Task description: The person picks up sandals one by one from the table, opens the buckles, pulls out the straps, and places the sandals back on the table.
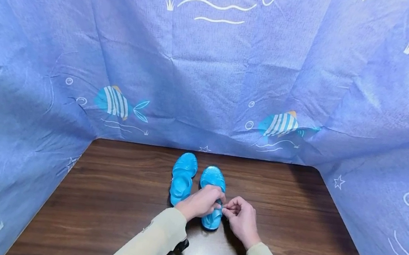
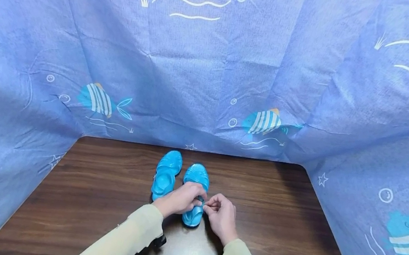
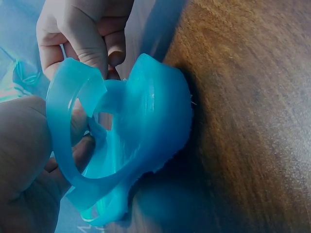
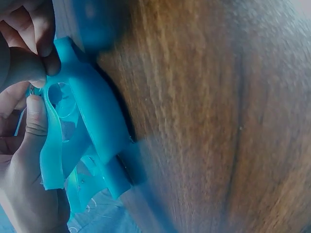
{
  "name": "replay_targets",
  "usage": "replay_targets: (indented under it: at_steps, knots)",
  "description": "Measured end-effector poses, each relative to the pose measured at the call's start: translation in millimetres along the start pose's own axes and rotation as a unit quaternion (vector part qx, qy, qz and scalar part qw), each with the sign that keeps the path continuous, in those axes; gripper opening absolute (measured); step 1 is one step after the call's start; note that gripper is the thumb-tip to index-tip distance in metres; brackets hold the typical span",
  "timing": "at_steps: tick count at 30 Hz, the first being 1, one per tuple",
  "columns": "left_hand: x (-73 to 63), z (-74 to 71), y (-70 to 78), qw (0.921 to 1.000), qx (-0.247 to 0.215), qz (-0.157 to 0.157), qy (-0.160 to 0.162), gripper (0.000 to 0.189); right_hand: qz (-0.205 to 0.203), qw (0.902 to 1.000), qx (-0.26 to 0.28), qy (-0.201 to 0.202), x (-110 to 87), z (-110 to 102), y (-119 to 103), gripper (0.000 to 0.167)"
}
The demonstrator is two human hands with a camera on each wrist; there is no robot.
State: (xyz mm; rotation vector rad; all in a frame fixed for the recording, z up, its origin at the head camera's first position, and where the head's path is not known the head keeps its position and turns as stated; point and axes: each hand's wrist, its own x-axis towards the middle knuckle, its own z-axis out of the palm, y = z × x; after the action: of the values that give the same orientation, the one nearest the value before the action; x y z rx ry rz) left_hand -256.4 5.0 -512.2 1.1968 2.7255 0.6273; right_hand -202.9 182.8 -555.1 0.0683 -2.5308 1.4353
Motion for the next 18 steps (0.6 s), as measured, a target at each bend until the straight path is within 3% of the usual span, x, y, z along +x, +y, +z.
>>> replay_targets:
  at_steps: [9, 18]
  knots:
    - [-1.5, 1.7, 1.7, 0.9999, -0.009, -0.007, 0.007, 0.016, 0.002, 0.9996, 0.015, 0.024, -4.3, 1.9, 2.0, 0.025]
    - [-3.2, 1.5, -1.9, 0.9996, -0.005, 0.013, 0.025, 0.012, -0.018, 0.9988, 0.023, 0.040, -2.6, 5.5, 0.9, 0.025]
